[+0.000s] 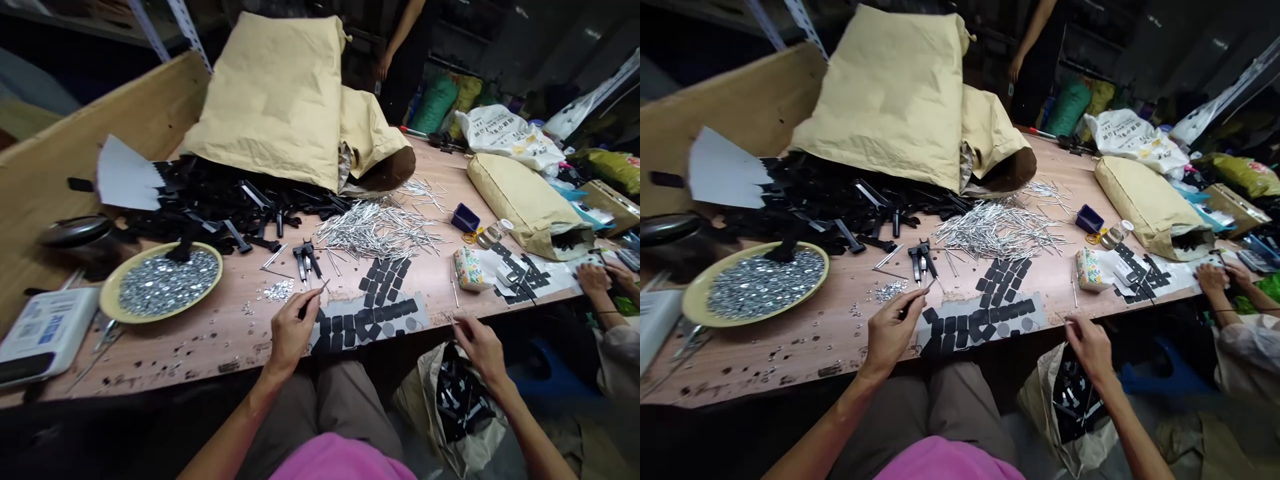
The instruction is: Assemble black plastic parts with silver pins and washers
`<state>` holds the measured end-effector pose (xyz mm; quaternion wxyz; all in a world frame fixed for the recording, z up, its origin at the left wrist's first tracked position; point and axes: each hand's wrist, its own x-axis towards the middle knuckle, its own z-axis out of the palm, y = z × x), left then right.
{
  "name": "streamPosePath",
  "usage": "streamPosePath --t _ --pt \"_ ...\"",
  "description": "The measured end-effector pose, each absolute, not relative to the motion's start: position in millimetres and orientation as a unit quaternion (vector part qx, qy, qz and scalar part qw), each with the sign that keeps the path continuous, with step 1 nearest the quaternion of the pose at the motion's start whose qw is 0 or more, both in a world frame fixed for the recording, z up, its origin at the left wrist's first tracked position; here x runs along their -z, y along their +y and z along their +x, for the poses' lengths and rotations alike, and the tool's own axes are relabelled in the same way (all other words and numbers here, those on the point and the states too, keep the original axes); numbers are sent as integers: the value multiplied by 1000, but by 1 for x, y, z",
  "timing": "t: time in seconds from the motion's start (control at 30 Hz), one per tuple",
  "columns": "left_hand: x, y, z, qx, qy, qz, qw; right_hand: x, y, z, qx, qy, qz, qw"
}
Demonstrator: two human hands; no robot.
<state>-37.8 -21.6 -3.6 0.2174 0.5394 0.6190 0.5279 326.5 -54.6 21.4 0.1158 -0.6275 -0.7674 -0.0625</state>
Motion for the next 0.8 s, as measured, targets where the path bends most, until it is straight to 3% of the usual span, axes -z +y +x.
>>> streamPosePath --t 0.1,0.17,0.3,0.4,0.6,0.8 --pt "3 -25 -42 -527 638 427 364 -28 -76 351 110 -755 -644 59" --pt "3 -27 -45 -540 637 360 416 -29 -66 341 127 -762 -630 75" --pt "3 -29 -52 -566 625 269 465 -20 -9 263 -10 -819 -546 179" --pt "4 -28 -60 -571 626 224 481 -3 39 187 -101 -836 -503 194" --pt "11 -30 -89 -594 640 160 461 16 81 72 -172 -866 -464 66" --pt "21 -35 -106 -598 644 125 461 9 90 13 -134 -892 -431 -9"
